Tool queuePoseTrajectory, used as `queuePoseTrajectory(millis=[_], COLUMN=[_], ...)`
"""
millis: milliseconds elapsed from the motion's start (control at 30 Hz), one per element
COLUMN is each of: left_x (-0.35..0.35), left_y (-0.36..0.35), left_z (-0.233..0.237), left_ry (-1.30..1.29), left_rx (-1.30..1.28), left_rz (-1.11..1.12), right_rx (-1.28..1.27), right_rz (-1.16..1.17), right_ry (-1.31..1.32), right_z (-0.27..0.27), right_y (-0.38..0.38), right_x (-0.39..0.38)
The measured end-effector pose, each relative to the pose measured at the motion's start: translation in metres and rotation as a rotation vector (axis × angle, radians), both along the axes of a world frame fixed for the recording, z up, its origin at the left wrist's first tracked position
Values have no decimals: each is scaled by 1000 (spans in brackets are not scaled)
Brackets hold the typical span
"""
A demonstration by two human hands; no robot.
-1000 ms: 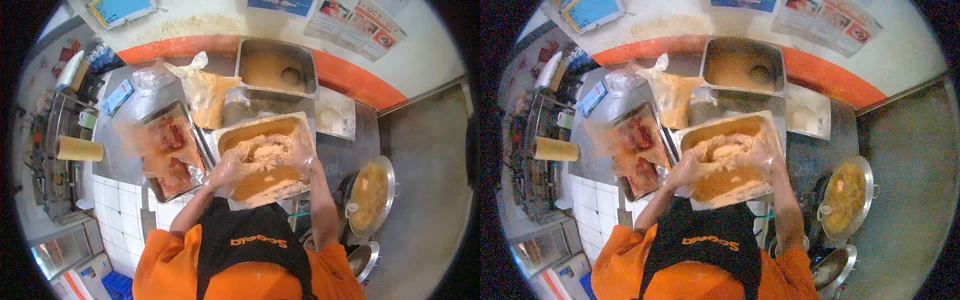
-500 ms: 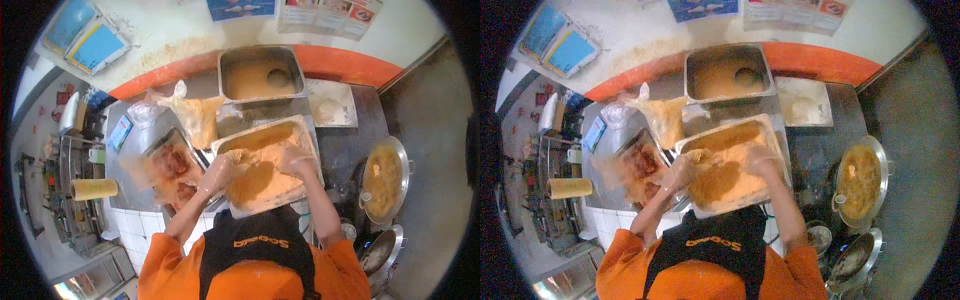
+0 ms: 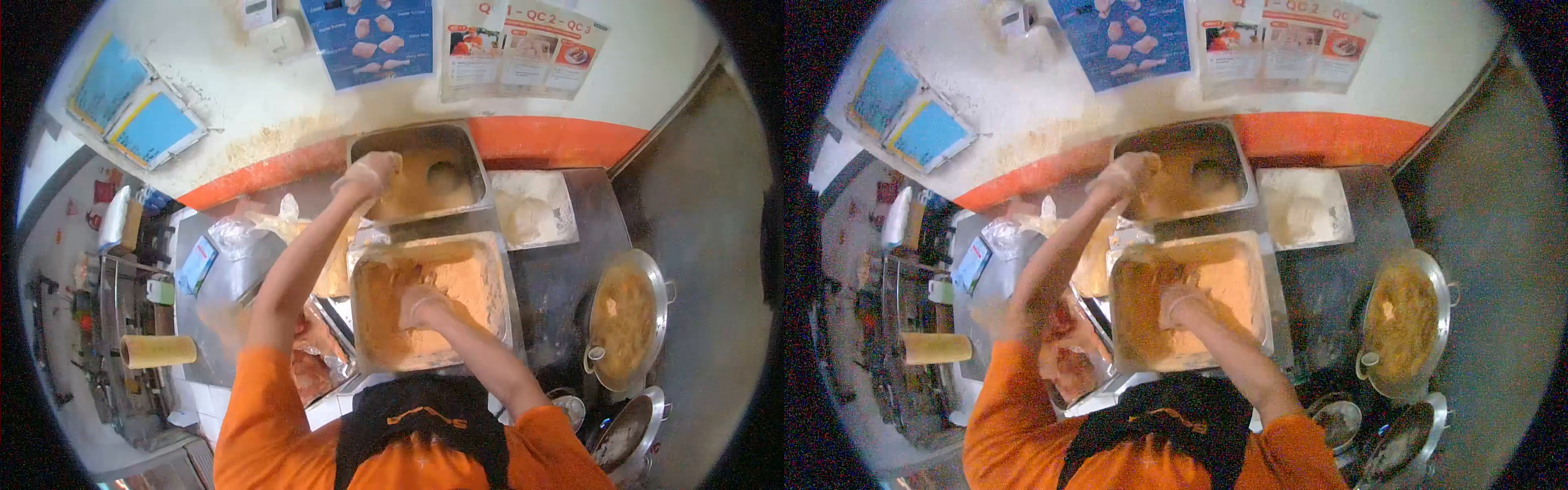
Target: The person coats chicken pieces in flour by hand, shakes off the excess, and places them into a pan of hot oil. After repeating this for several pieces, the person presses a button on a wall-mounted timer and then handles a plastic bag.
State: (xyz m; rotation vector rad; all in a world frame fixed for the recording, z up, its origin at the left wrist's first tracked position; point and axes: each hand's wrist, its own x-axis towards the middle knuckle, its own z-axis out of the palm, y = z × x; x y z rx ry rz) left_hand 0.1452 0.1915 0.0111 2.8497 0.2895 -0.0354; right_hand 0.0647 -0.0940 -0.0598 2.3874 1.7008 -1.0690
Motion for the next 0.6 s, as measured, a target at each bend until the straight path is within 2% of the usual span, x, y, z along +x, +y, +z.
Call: queuePoseTrajectory(millis=[33,67,100,167,200,233,267,300,367,400,433,467,500,533,567,600], left_x=[14,28,38,36,33,31,29,31,35,39,41,39,33,27,2,-8], left_y=[10,16,17,-9,-20,-24,-32,-38,-35,-26,-16,3,28,39,-6,-26], left_z=[-30,-58,-73,-70,-72,-90,-90,-81,-77,-84,-91,-96,-102,-104,-37,15], left_ry=[-11,91,195,214,240,202,211,257,305,235,165,168,66,-36,-109,-107], left_rx=[7,37,63,49,41,194,184,138,96,136,176,181,24,-134,-100,-96], left_rz=[-8,43,94,106,130,67,62,102,146,103,60,63,-38,-140,99,98], right_rx=[-147,-299,-301,158,148,139,130,125,18,20,-21,-59,-56,-84,-109,-106], right_rz=[176,350,340,97,136,175,214,212,530,534,349,164,168,234,298,297], right_ry=[3,6,-3,-19,-69,-119,-169,-162,-229,-225,-192,-158,-156,-82,-8,-7], right_z=[-6,-15,-39,-92,-39,23,85,77,35,-10,-68,-97,-76,-29,4,12], right_y=[7,11,10,-3,-6,-9,-12,-14,-12,-12,-12,-11,-10,-10,-8,-7], right_x=[0,-1,-10,-38,-35,-32,-28,-30,-30,-37,-49,-58,-59,-56,-51,-46])
